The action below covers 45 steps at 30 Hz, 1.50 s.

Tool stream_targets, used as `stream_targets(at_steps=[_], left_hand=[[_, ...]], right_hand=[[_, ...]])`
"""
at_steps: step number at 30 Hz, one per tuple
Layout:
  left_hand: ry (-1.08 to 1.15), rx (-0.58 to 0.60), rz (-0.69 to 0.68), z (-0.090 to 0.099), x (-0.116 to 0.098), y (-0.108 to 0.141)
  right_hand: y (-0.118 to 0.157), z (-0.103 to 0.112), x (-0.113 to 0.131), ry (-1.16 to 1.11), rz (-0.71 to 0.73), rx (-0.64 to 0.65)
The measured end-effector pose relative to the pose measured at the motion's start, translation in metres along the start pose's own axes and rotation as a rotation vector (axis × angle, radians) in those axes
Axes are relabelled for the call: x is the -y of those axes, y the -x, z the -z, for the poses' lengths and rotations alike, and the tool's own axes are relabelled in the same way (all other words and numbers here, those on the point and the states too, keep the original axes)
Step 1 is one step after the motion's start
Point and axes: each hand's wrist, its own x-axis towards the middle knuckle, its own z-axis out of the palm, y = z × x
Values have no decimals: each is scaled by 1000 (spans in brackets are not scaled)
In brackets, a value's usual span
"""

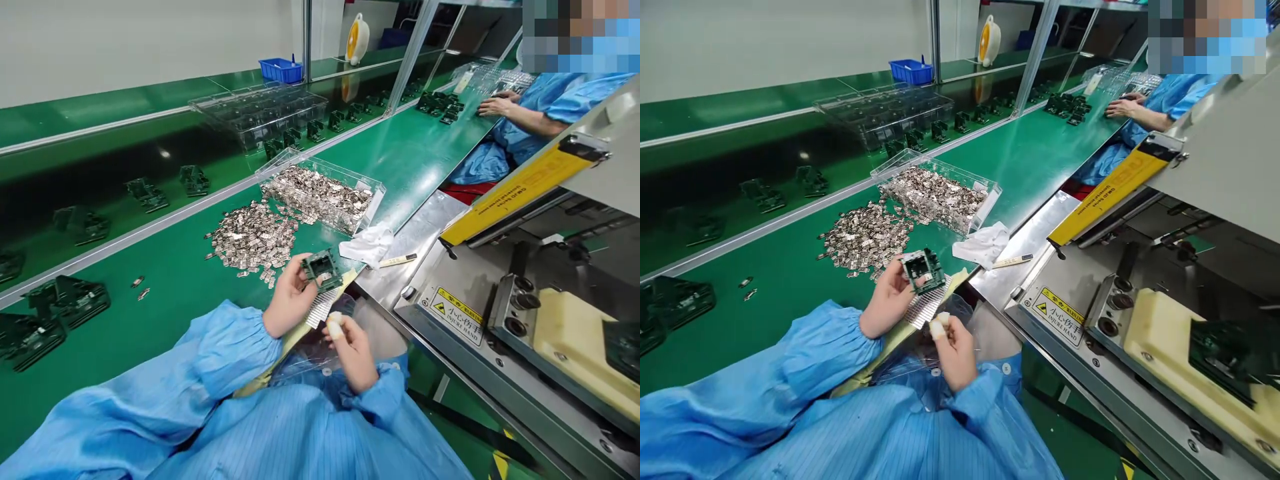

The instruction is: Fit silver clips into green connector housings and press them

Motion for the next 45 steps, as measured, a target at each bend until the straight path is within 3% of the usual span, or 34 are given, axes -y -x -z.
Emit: stream_targets(at_steps=[4,8,16,22,26,31,36,39,42,45], left_hand=[[-38,67,30,-14,17,2],[-50,52,19,-14,22,7],[-34,52,42,-12,18,3],[59,2,46,-9,17,2],[113,-14,56,-4,17,7],[136,-27,90,-3,13,17],[207,54,132,-6,11,23],[228,74,132,-7,14,25],[215,94,122,-7,13,26],[184,117,98,-8,8,29]], right_hand=[[-7,-23,-6,-5,45,-1],[-10,-26,-18,30,114,-17],[-17,-7,-31,238,263,79],[-20,13,-21,368,180,245],[-14,30,0,419,85,272],[-6,43,42,266,-26,170],[-6,42,72,172,74,66],[-13,34,74,260,253,31],[-22,20,67,344,451,-96],[-27,3,59,354,487,-152]])
